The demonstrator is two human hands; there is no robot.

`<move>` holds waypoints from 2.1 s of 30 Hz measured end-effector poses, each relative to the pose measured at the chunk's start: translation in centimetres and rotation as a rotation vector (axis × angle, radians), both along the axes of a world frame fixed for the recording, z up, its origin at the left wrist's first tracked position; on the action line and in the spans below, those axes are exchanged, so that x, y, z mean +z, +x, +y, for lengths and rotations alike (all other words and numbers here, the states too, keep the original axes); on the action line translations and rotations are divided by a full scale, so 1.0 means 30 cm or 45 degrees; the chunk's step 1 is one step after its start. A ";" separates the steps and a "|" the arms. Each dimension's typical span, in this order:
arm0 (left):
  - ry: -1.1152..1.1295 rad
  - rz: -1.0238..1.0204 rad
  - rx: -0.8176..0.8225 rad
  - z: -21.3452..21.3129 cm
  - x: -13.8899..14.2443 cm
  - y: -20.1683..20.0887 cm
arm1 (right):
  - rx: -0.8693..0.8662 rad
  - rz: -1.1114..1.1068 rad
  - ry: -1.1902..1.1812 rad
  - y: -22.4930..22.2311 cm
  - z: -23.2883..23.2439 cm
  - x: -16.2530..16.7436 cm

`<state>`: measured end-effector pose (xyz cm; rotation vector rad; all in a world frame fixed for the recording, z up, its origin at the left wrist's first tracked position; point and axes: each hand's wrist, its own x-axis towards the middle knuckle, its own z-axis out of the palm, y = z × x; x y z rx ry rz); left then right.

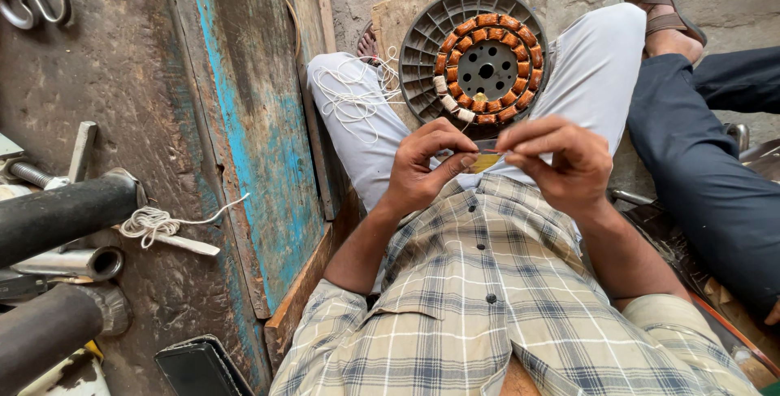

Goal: The person sits cross-legged and winds white insulating thread around the copper windings of a motor stator resting on their lap. They repeatedly wrap the thread around individual winding bundles, pull it taut, and move to the next bundle.

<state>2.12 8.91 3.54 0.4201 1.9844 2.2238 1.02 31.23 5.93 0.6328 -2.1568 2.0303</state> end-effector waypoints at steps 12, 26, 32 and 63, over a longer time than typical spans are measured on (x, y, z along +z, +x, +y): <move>-0.377 0.371 0.367 -0.009 -0.006 -0.031 | -0.355 0.254 0.282 -0.016 0.027 -0.068; -0.431 0.379 0.295 -0.005 -0.016 -0.020 | -0.405 0.299 0.425 -0.021 0.022 -0.111; -0.428 0.382 0.289 -0.008 -0.019 -0.018 | -0.283 0.288 0.325 -0.040 0.042 -0.139; -0.712 0.569 0.310 0.011 -0.051 -0.040 | 0.046 -0.050 0.237 -0.156 0.150 -0.187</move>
